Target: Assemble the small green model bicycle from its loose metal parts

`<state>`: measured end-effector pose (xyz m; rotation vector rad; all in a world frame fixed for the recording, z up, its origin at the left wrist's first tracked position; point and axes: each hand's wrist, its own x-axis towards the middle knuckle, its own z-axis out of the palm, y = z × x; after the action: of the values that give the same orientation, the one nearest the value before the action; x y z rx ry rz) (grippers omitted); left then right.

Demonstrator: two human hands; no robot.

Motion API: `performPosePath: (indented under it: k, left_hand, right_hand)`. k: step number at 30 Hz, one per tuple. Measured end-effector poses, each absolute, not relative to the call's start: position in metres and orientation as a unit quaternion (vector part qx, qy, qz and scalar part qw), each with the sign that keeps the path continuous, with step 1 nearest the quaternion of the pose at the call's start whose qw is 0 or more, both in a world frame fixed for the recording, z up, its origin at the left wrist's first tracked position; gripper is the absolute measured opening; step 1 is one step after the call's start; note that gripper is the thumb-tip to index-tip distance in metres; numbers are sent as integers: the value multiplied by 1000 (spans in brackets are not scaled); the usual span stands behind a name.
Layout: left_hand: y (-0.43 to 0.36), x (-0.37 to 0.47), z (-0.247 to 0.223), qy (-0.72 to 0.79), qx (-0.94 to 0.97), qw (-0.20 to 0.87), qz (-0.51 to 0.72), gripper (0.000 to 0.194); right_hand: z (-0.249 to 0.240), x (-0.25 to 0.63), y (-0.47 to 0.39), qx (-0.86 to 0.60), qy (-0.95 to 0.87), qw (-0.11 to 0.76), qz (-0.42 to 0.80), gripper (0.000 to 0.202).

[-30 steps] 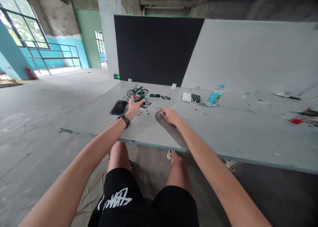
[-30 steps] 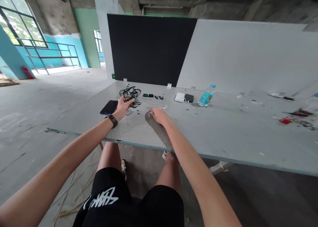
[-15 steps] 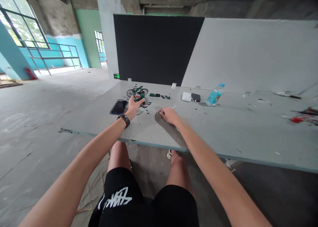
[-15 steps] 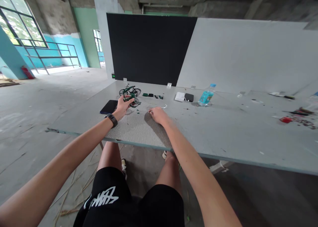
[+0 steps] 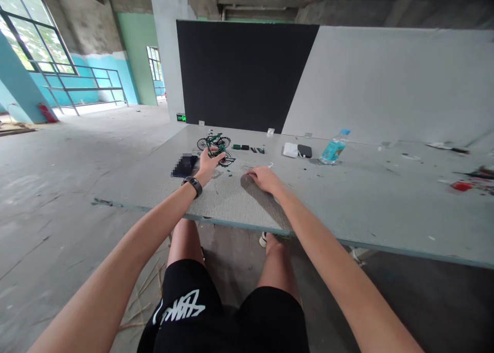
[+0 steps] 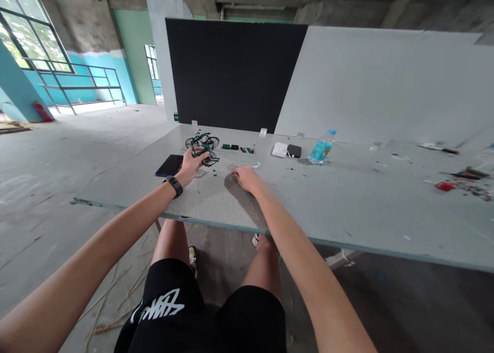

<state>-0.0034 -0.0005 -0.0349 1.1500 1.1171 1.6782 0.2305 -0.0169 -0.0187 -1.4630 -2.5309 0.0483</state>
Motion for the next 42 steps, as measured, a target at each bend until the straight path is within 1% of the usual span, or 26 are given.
performPosePath:
  k: [13, 21, 29, 32, 35, 38, 42]
  left_hand:
    - [-9, -1, -27, 444, 441, 413, 661, 37]
    - [-8, -3, -29, 453, 454, 403, 653, 36]
    - [-3, -4, -34, 459, 471, 385, 647, 39]
    - [-1, -2, -36, 460, 475, 380, 646, 41]
    - [-2, 1, -37, 449, 489, 379, 645, 39]
    - [-4, 4, -37, 428, 526, 350, 646, 36]
    - [-9, 6, -36, 430, 569, 308, 630, 36]
  right_hand:
    - [-21, 229, -18, -501, -860, 99, -3, 35]
    - [-22, 227, -21, -509, -856, 85, -28, 36]
    - [-28, 227, -18, -507, -857, 78, -53, 35]
    - [-30, 227, -15, -493, -863, 105, -47, 34]
    - [-28, 225, -16, -471, -864, 177, -19, 33]
    - [-23, 219, -20, -446, -858, 256, 14, 33]
    - [-20, 210, -24, -416, -856, 306, 29, 33]
